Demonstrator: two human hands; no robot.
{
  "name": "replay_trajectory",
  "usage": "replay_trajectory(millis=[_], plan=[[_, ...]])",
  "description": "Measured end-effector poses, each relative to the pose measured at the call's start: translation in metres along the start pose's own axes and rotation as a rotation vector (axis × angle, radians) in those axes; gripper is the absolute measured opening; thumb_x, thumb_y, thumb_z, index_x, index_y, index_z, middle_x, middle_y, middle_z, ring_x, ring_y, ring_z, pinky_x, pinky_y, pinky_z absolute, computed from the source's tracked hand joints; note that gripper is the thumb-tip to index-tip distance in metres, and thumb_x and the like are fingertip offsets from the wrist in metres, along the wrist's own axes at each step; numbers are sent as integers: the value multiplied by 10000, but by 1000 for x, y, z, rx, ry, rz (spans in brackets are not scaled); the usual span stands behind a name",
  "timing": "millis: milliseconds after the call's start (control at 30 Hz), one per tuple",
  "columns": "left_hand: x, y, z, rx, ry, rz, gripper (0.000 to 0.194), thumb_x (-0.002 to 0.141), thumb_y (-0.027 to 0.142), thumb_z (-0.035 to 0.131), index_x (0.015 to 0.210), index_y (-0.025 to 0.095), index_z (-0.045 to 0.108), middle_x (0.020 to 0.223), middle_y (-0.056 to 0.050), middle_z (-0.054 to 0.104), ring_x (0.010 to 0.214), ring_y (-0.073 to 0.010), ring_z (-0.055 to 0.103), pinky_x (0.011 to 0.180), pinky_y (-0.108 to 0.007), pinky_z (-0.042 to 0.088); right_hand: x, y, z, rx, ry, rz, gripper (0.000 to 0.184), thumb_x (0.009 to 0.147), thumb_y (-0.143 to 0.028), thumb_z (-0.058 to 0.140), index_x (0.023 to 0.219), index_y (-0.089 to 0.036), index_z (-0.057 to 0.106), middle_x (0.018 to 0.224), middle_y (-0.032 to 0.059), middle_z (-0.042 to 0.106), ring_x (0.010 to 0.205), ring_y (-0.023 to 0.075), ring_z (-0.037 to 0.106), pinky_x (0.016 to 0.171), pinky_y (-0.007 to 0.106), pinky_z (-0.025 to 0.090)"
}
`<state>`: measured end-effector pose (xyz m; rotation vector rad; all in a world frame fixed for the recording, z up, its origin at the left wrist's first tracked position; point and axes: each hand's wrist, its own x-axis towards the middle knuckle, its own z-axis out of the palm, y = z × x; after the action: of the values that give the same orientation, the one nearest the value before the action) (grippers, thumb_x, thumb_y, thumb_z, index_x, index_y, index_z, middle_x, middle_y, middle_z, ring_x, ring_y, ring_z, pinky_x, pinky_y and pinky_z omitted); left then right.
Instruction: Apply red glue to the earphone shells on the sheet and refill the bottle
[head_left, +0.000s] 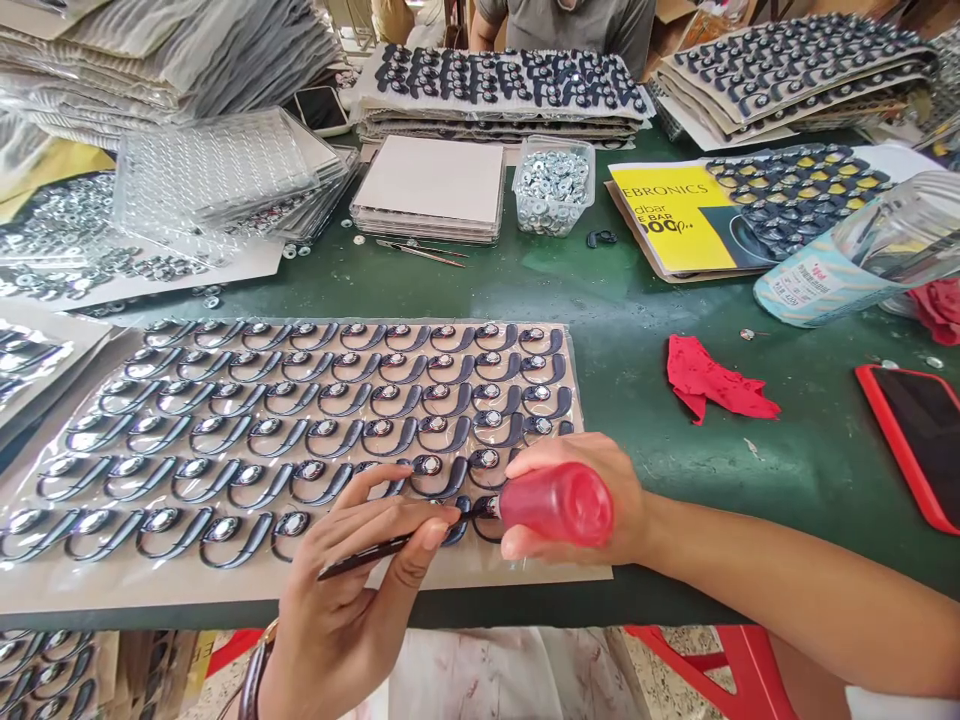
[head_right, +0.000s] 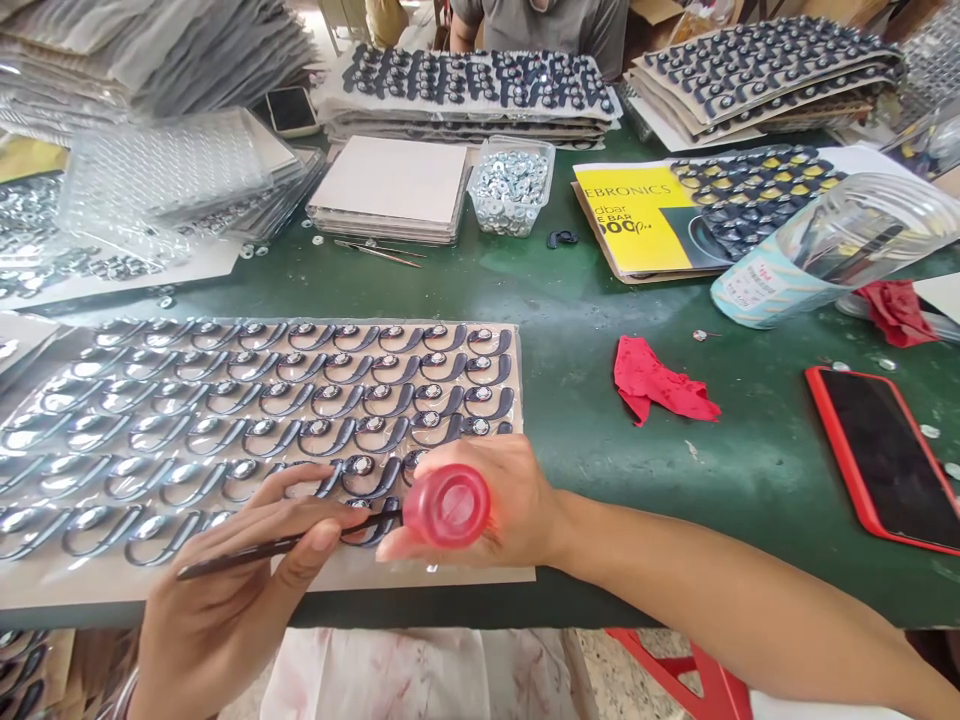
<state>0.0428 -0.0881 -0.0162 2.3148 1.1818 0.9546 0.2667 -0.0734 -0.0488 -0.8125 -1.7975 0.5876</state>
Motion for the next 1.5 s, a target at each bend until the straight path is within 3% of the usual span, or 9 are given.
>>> replay_trajectory(millis=[100, 200, 333, 467, 567, 800, 1033, 1300, 1500], plan=[[-1, -1, 0, -13, -6, -5, 136, 895, 100, 582, 884, 189, 685, 827, 20, 765, 858, -163, 724, 880, -317, 581, 2, -5, -4, 16, 7, 15, 354, 794, -520, 751, 920, -211, 634, 645, -28, 680, 511, 117, 633, 505, 222, 519], [-2, 2, -2, -32, -18, 39, 161, 883, 57, 566, 876, 172, 679, 856, 10, 769, 796, -139, 723, 917, -321, 564, 11, -9, -14, 179, 75, 213, 245, 858, -435, 710, 792, -213, 631, 668, -13, 684, 505, 109, 631, 470, 213, 510], [-3, 9, -5, 3, -27, 200, 184, 907, 69, 534, 940, 129, 705, 892, -30, 777, 796, -136, 729, 931, -328, 547, 29, -2, -23, 269, 25, 429, 260, 863, -423, 705, 731, -210, 637, 602, -17, 651, 513, 124, 613, 487, 241, 515], [-1, 10, -2, 189, -56, 379, 194, 939, 111, 546, 1030, 74, 715, 997, -71, 775, 969, -165, 725, 1119, -348, 408, 36, 15, -15, 201, 46, 375, 245, 833, -403, 732, 720, -202, 648, 584, -22, 641, 524, 123, 602, 503, 237, 506], [-1, 4, 6, 250, -97, 422, 220, 961, 139, 531, 1049, 62, 717, 1045, -94, 766, 1029, -183, 710, 1183, -380, 322, 35, 23, -5, 218, 47, 372, 257, 847, -409, 708, 719, -196, 645, 597, -13, 651, 522, 122, 608, 503, 231, 504], [-5, 0, 17, 325, -61, 456, 255, 986, 112, 461, 1001, 62, 710, 979, -102, 773, 996, -184, 716, 1175, -406, 325, 32, 26, -1, 144, 46, 276, 217, 799, -370, 757, 719, -194, 658, 710, 6, 681, 578, 122, 628, 558, 221, 537], [4, 8, 14, 463, -143, 477, 226, 989, 162, 498, 980, 83, 709, 954, -54, 781, 941, -142, 721, 1219, -377, 277, 34, 30, 1, 79, 64, 114, 171, 810, -313, 756, 744, -192, 655, 723, 12, 683, 612, 128, 652, 568, 208, 544], [14, 6, 9, 381, -149, 411, 244, 1004, 176, 473, 967, 117, 707, 938, -10, 783, 913, -137, 731, 1021, -323, 498, 35, 30, 0, 17, 89, 86, 192, 847, -315, 724, 745, -188, 622, 690, 6, 659, 607, 126, 645, 552, 209, 529], [17, 5, 4, 344, -137, 392, 250, 1003, 170, 466, 929, 120, 700, 906, -15, 785, 871, -154, 743, 893, -331, 562, 37, 32, -1, -5, 147, 51, 143, 840, -283, 712, 789, -189, 617, 670, 1, 642, 569, 117, 624, 512, 201, 518]])
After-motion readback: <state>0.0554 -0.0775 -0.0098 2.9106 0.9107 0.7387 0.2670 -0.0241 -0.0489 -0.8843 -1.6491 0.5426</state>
